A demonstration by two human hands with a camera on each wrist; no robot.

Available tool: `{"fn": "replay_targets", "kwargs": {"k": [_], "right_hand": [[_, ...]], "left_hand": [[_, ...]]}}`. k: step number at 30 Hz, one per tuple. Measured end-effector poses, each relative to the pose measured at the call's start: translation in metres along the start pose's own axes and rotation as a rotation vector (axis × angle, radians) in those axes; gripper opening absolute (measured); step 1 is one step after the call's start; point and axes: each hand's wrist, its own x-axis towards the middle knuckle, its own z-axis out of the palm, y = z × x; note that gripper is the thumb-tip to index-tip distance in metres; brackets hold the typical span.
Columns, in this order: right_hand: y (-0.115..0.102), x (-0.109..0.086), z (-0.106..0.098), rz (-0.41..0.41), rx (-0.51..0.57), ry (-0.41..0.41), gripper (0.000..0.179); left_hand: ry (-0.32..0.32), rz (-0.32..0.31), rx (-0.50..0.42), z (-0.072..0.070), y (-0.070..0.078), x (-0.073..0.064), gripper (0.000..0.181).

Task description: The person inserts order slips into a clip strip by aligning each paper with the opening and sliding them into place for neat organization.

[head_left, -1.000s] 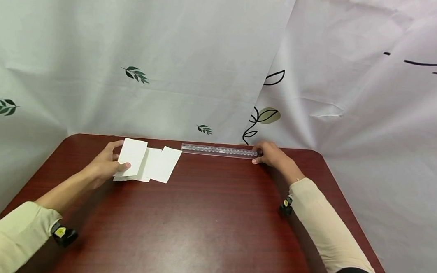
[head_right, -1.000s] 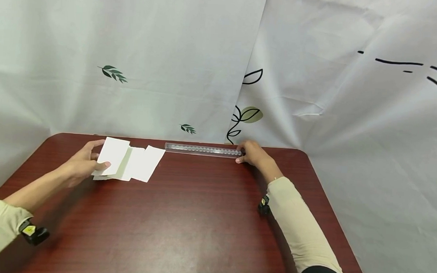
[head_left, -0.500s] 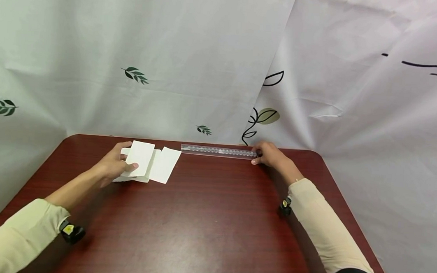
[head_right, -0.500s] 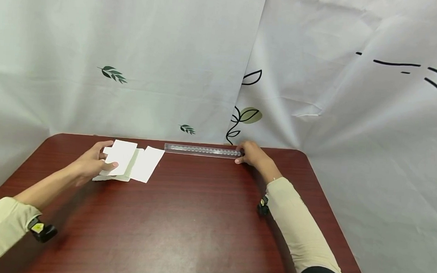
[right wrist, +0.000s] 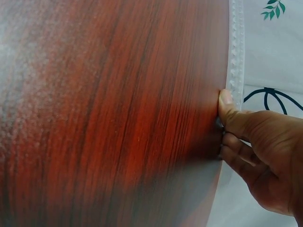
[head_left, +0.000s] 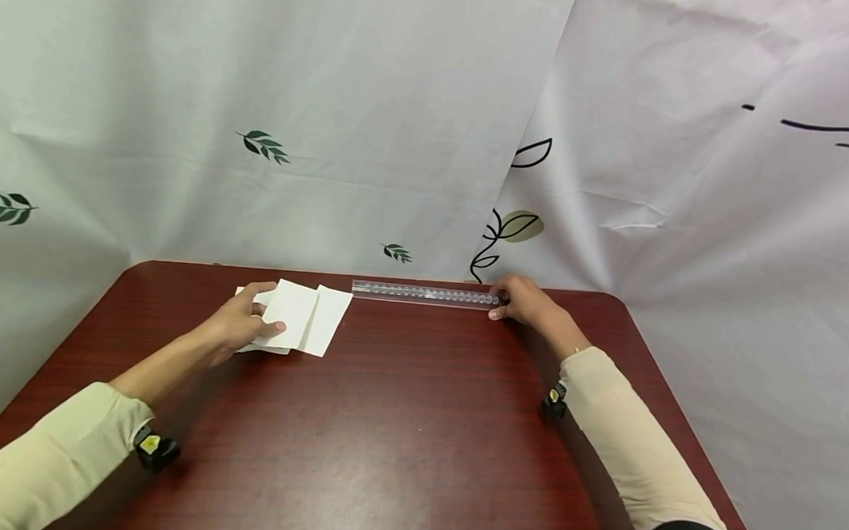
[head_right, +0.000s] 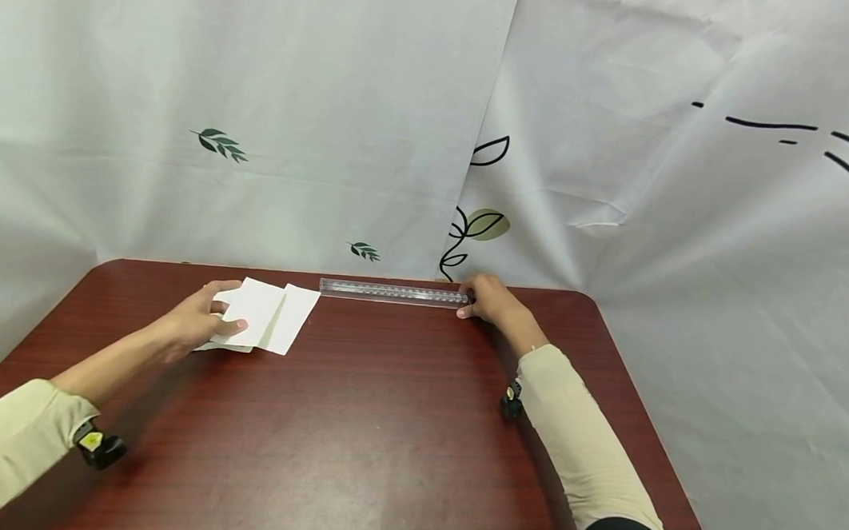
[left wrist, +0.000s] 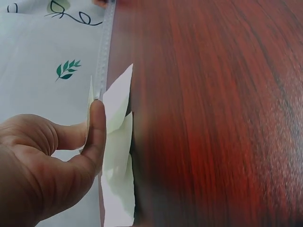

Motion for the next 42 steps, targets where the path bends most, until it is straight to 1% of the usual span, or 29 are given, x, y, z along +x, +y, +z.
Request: {"fn": "replay_targets", "kwargs": {"k": [9, 14, 16, 20, 26, 31, 36, 42], "right_hand": [[0.002, 0.000, 0.002, -0.009, -0.002, 0.007, 0.042], [0.002, 0.000, 0.002, -0.008, 0.015, 0.004, 0.042], [0.003, 0.000, 0.002, -0.003, 0.024, 0.001, 0.042], [0.005, 0.000, 0.003, -0.008, 0.016, 0.008, 0.042], [0.006, 0.001, 0.003, -0.010, 0.005, 0.018, 0.042], [0.005, 0.000, 0.003, -0.001, 0.001, 0.015, 0.043], [0.003, 0.000, 0.002, 0.007, 0.008, 0.006, 0.043], [0.002, 0.000, 0.002, 0.008, 0.012, 0.015, 0.042]], "left_hand": [[-0.008, 0.022, -0.029, 0.011, 0.004, 0.005, 0.094], [-0.007, 0.013, -0.015, 0.015, 0.007, 0.006, 0.093], [-0.016, 0.007, -0.014, 0.017, 0.008, 0.007, 0.093], [-0.026, -0.006, -0.026, 0.023, 0.012, 0.010, 0.095], [-0.039, -0.006, -0.015, 0.032, 0.015, 0.014, 0.094], [-0.051, -0.005, -0.029, 0.039, 0.017, 0.016, 0.092], [-0.045, 0.010, -0.041, 0.043, 0.018, 0.019, 0.091], [-0.034, 0.009, -0.045, 0.047, 0.022, 0.019, 0.090]]}}
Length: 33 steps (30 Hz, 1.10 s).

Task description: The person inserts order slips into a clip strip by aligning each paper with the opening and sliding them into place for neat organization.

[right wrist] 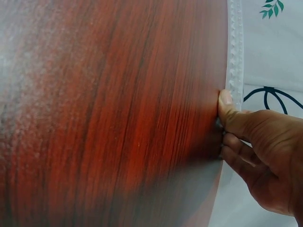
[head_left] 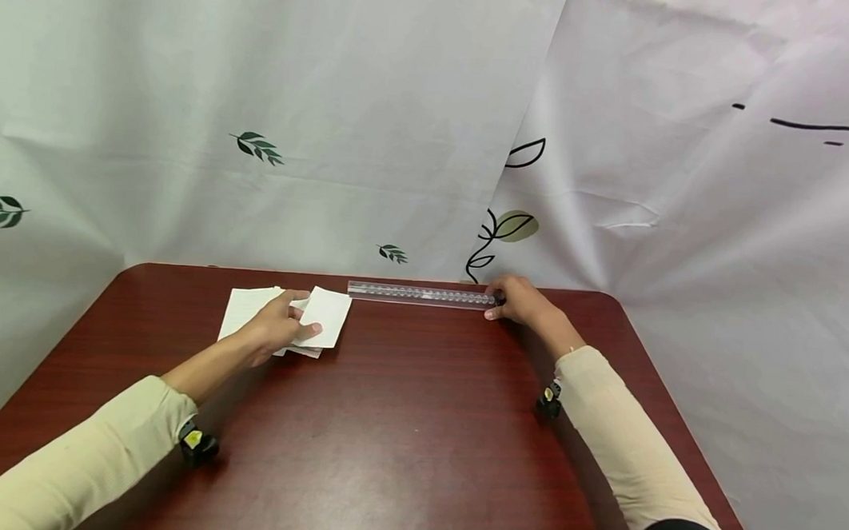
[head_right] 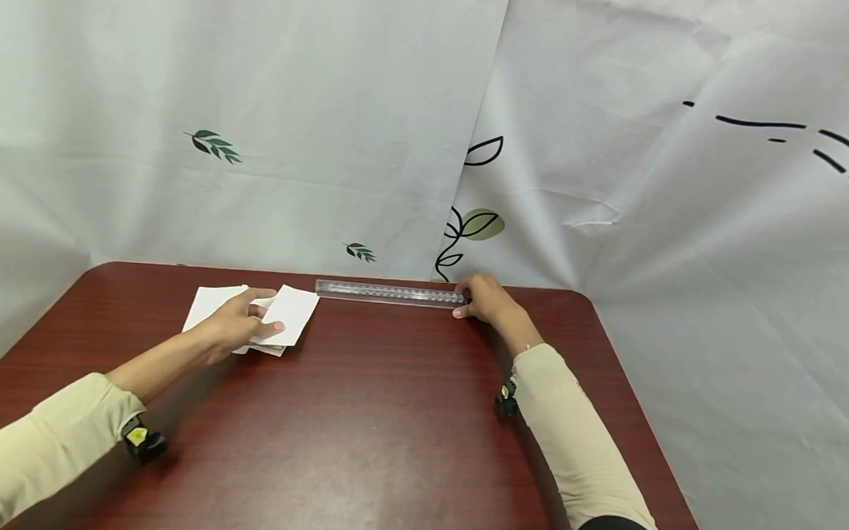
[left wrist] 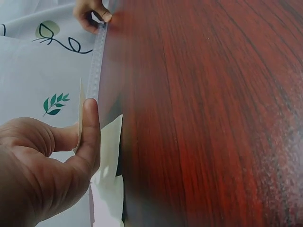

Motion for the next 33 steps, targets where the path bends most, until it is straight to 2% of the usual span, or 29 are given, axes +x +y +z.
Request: {"fn": "replay_targets", "kwargs": {"k": [8, 16, 24, 33], "right_hand": [[0.000, 0.001, 0.001, 0.004, 0.000, -0.004, 0.042], [0.001, 0.001, 0.000, 0.015, 0.023, -0.005, 0.042], [0.000, 0.001, 0.000, 0.015, 0.025, 0.003, 0.040], [0.001, 0.001, 0.000, 0.007, 0.040, 0.004, 0.041]], "left_hand": [[0.013, -0.005, -0.012, 0.005, 0.004, 0.005, 0.086], [-0.005, -0.010, -0.130, 0.017, 0.006, 0.015, 0.083], [-0.003, -0.017, -0.097, 0.024, 0.010, 0.021, 0.079], [-0.004, -0.035, -0.126, 0.031, 0.012, 0.025, 0.077]]}}
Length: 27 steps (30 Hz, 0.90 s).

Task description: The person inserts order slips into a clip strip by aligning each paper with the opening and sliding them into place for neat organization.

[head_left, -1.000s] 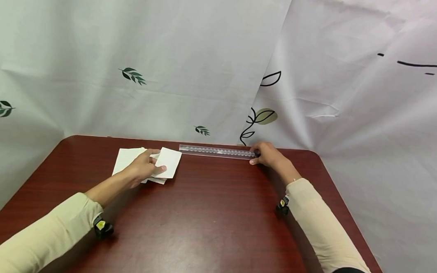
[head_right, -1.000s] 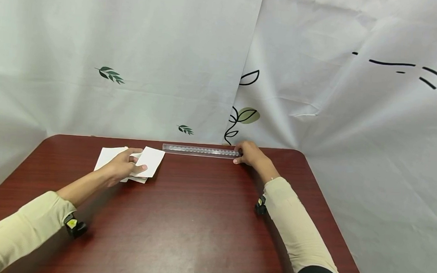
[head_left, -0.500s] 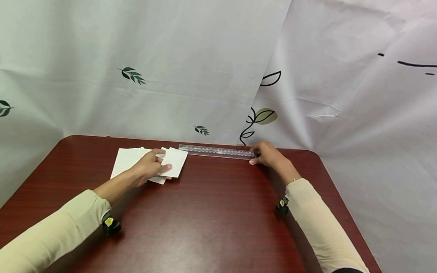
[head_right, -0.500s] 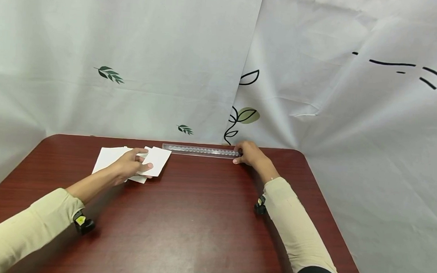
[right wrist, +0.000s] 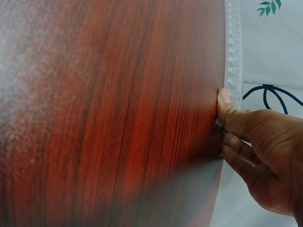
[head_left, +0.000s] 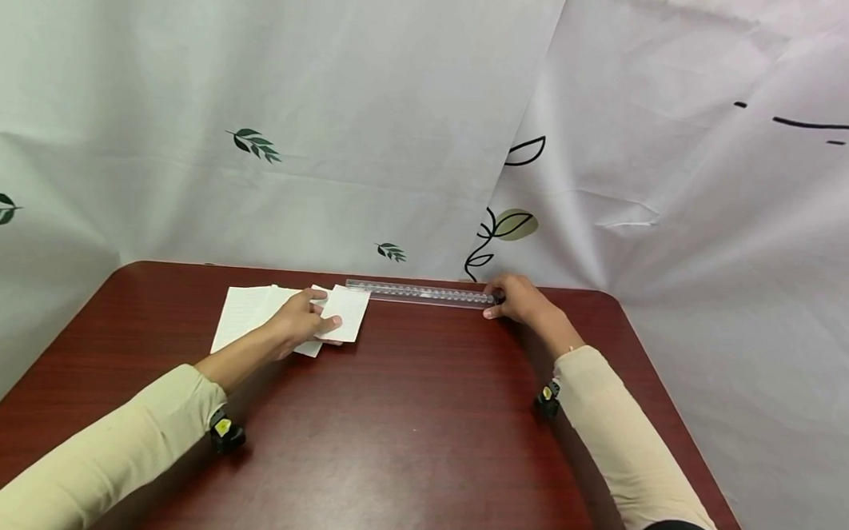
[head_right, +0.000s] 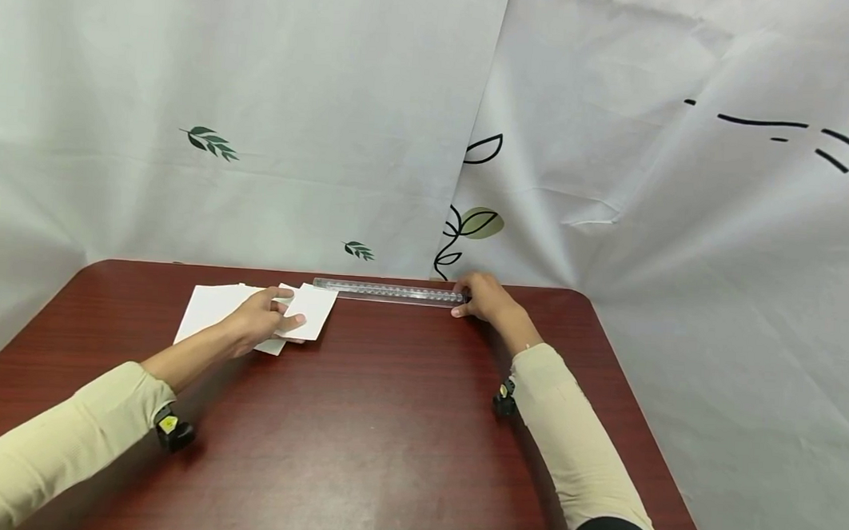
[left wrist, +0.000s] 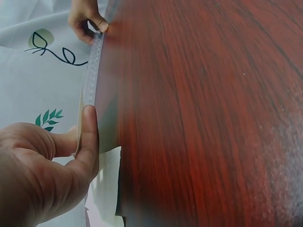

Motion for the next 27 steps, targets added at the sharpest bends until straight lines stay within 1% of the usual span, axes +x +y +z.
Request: {"fn": "replay_targets", "kwargs": {"k": [1, 5, 7, 8, 18, 20, 26, 27], "right_hand": [[0.013, 0.005, 0.006, -0.029, 0.018, 0.002, 0.043], [0.016, 0.006, 0.006, -0.041, 0.021, 0.004, 0.043], [0.017, 0.006, 0.007, -0.037, 0.020, 0.006, 0.043], [0.004, 0.001, 0.002, -0.010, 0.003, 0.004, 0.042], [0.001, 0.001, 0.001, 0.013, -0.009, -0.005, 0.042], [0.002, 0.001, 0.001, 0.015, -0.009, -0.006, 0.042], [0.002, 0.000, 0.001, 0.013, -0.007, -0.003, 0.041], [0.002, 0.000, 0.001, 0.012, -0.007, -0.002, 0.041]], "left_hand": [[0.008, 0.000, 0.019, 0.000, 0.000, 0.000, 0.076], [0.037, 0.004, 0.090, 0.002, 0.002, 0.002, 0.077], [0.046, 0.004, 0.112, 0.003, 0.003, 0.003, 0.078], [0.046, 0.002, 0.108, 0.004, 0.004, 0.004, 0.078], [0.050, -0.009, 0.108, 0.013, 0.006, 0.009, 0.079], [0.043, -0.006, 0.077, 0.015, 0.006, 0.011, 0.080], [-0.009, -0.012, -0.130, 0.022, 0.006, 0.019, 0.083], [-0.008, -0.016, -0.144, 0.022, 0.007, 0.020, 0.083]]}}
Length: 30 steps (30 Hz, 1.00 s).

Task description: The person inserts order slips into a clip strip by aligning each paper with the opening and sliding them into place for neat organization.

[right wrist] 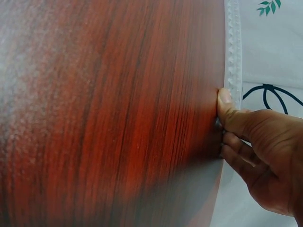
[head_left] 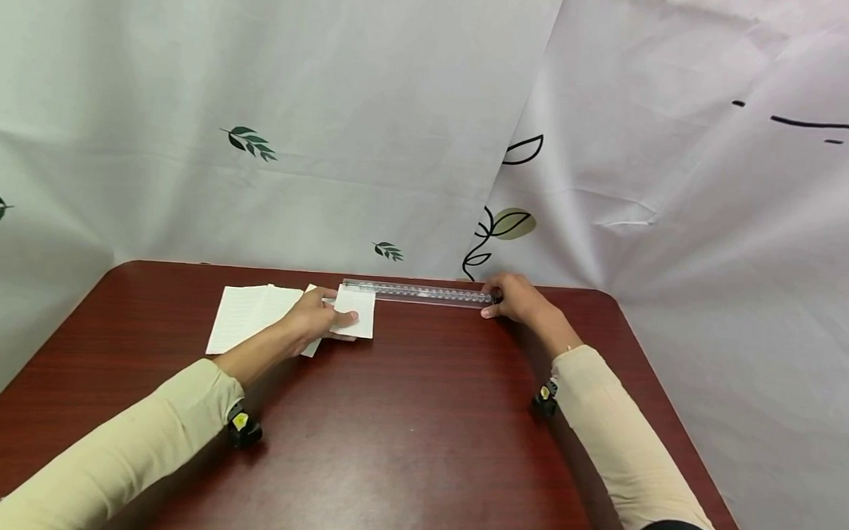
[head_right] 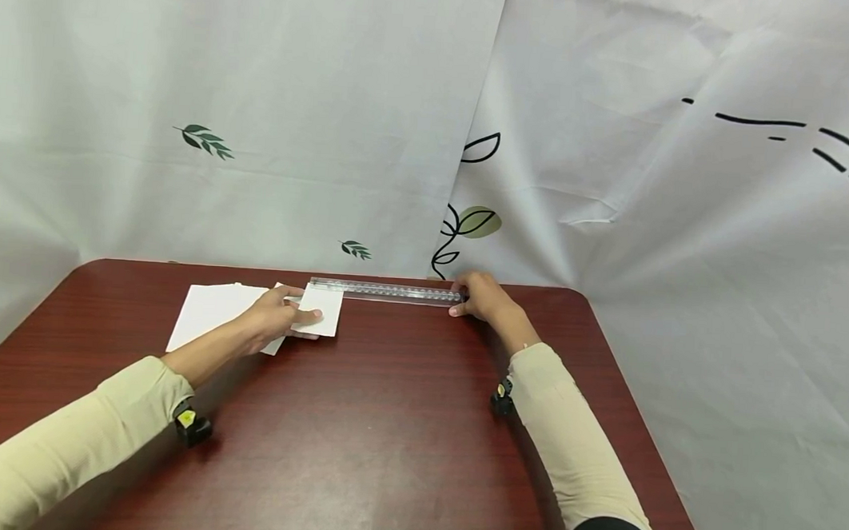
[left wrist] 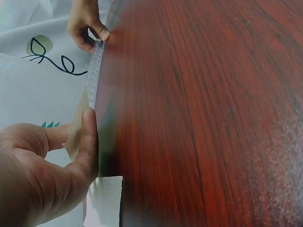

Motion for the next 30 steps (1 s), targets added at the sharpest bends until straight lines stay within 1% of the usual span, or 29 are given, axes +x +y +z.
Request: {"fn": "replay_targets", "kwargs": {"k": [2, 5, 6, 9, 13, 16, 21, 25, 30], "right_hand": [[-0.0005, 0.0005, -0.0004, -0.003, -0.006, 0.001, 0.041], [-0.0009, 0.0014, -0.0009, -0.008, -0.013, 0.005, 0.041], [-0.0009, 0.0015, -0.0011, -0.010, -0.015, 0.005, 0.041], [-0.0007, 0.0014, -0.0015, -0.013, -0.013, 0.007, 0.041], [-0.0009, 0.0010, -0.0022, -0.008, -0.003, 0.002, 0.041], [-0.0013, 0.0012, -0.0028, -0.003, 0.003, 0.001, 0.041], [-0.0022, 0.0004, -0.0034, 0.002, 0.014, 0.003, 0.040], [-0.0029, -0.0015, -0.0028, 0.003, 0.026, 0.006, 0.039], [-0.0036, -0.0029, -0.0007, 0.006, 0.037, 0.004, 0.038]], "left_hand": [[0.007, -0.008, -0.005, -0.0003, 0.0000, 0.0011, 0.081], [0.031, -0.023, 0.053, -0.0022, 0.0006, 0.0011, 0.077], [0.032, -0.024, 0.070, -0.0029, 0.0007, 0.0007, 0.077], [0.020, -0.018, 0.081, -0.0038, 0.0016, 0.0000, 0.075], [0.001, -0.006, 0.051, -0.0031, 0.0021, 0.0005, 0.072], [0.005, 0.001, 0.063, -0.0027, 0.0034, -0.0002, 0.070], [-0.018, 0.010, 0.055, -0.0023, 0.0072, -0.0018, 0.068], [-0.041, 0.008, 0.025, -0.0013, 0.0082, -0.0016, 0.070], [-0.054, 0.015, -0.030, 0.0019, 0.0057, -0.0006, 0.071]]}}
